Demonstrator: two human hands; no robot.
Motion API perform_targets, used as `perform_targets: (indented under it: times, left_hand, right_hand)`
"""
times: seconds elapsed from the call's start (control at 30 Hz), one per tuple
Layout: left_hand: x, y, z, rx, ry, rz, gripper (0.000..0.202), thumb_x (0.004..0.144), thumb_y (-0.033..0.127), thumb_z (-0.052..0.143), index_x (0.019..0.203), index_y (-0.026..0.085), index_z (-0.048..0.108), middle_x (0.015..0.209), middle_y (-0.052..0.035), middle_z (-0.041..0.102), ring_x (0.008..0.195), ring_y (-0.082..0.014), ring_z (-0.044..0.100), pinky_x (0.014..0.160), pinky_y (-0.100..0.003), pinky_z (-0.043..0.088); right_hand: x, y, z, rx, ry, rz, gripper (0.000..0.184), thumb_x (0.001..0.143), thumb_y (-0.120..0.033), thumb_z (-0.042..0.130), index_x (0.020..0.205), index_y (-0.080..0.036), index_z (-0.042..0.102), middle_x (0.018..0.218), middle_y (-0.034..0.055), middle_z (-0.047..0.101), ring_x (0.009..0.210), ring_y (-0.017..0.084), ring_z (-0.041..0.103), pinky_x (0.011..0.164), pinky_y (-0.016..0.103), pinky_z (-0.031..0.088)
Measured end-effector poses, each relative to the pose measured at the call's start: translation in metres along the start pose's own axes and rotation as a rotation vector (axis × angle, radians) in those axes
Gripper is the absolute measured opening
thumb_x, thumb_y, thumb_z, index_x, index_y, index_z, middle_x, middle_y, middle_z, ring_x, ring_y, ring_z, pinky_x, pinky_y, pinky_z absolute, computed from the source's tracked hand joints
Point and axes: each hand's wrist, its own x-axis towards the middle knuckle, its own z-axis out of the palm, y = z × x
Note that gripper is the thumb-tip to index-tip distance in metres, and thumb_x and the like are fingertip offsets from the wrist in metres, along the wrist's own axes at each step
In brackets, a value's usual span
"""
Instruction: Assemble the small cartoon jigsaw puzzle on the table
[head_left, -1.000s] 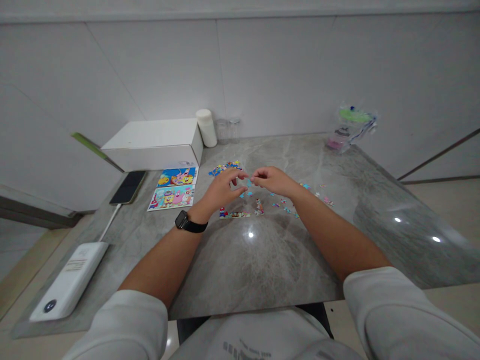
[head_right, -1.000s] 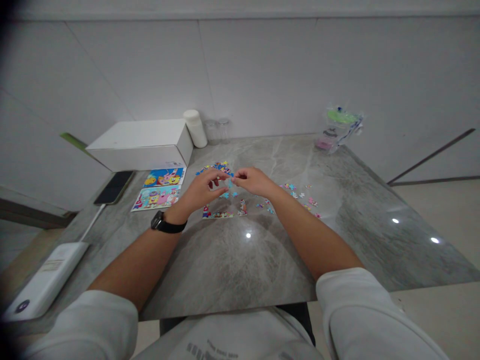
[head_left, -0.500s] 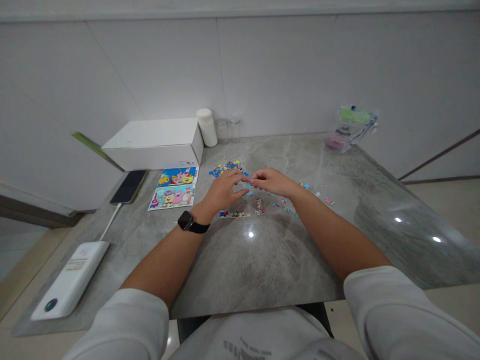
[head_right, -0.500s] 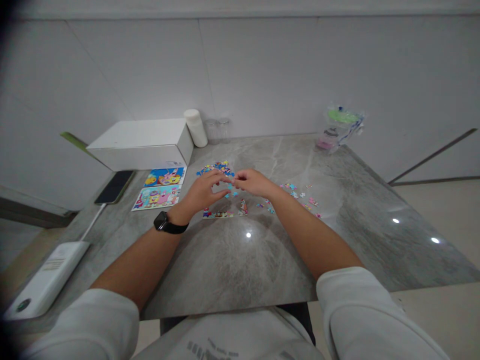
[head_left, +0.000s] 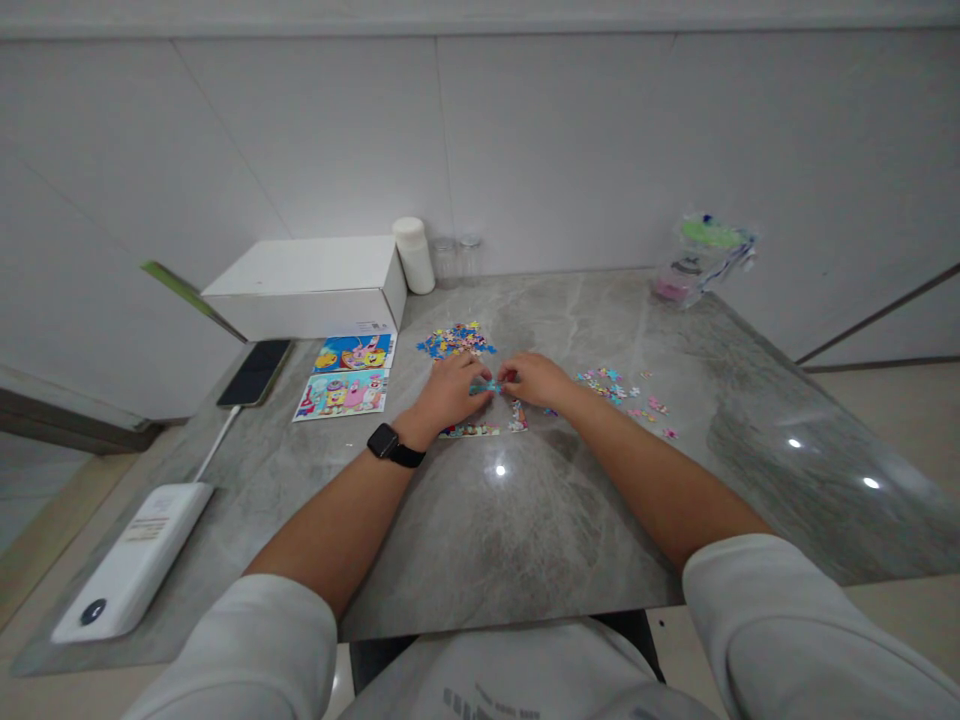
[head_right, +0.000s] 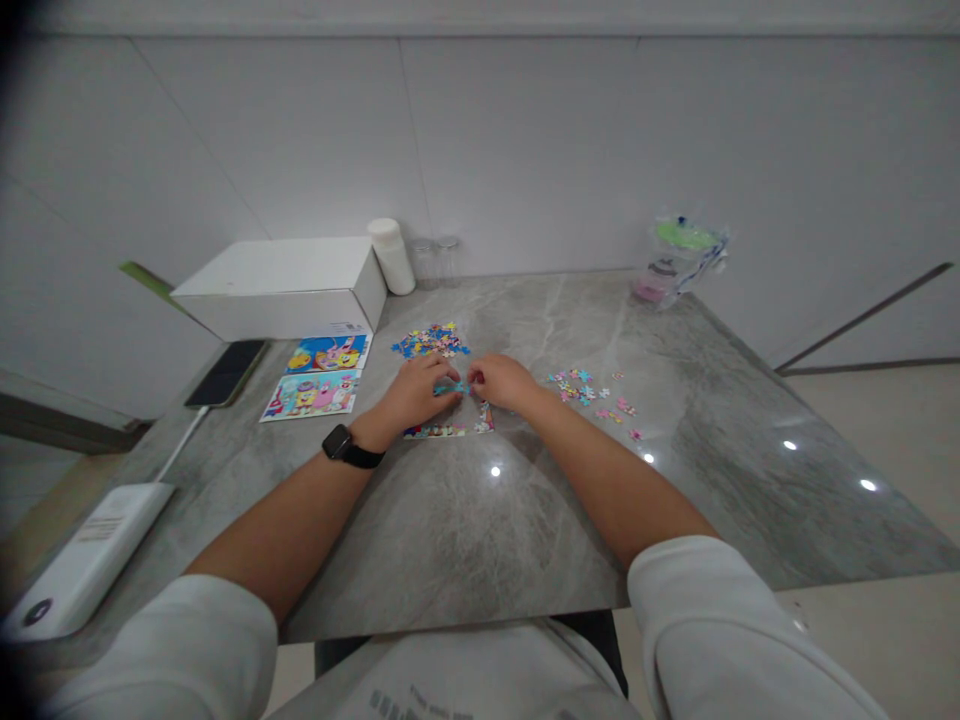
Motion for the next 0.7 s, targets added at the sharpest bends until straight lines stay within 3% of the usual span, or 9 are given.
perform_targets:
  times: [0.27,0.47,0.7]
  left_hand:
    - [0.001,0.002,0.015,0.022,-0.056,-0.078,0.022,0.088,0.035,0.078,0.108,0.024,0.077,0.117,-0.0095,0.068,0.112,-0.0296,0.063,0.100,-0.046,0.049]
    - [0.000,-0.002,0.014,0.020,-0.054,-0.077,0.026,0.089,0.035,0.077,0.113,0.027,0.077,0.119,-0.0082,0.068,0.116,-0.0286,0.063,0.102,-0.045,0.049]
    - [0.001,-0.001,0.015,0.026,-0.058,-0.064,0.017,0.093,0.031,0.070,0.106,0.028,0.081,0.114,-0.0077,0.070,0.114,-0.0280,0.063,0.103,-0.046,0.048]
  right_hand:
    - [0.003,0.006,0.007,-0.048,-0.039,-0.009,0.017,0.090,-0.026,0.074,0.105,-0.021,0.080,0.104,0.0083,0.078,0.097,0.022,0.068,0.083,0.029,0.045]
    - [0.002,0.004,0.005,-0.043,-0.051,0.003,0.016,0.090,-0.025,0.075,0.104,-0.020,0.079,0.102,0.0059,0.078,0.091,0.020,0.068,0.077,0.027,0.044]
    - [0.002,0.004,0.005,-0.049,-0.053,0.002,0.015,0.090,-0.024,0.075,0.104,-0.021,0.079,0.102,0.0056,0.079,0.093,0.020,0.069,0.080,0.027,0.045]
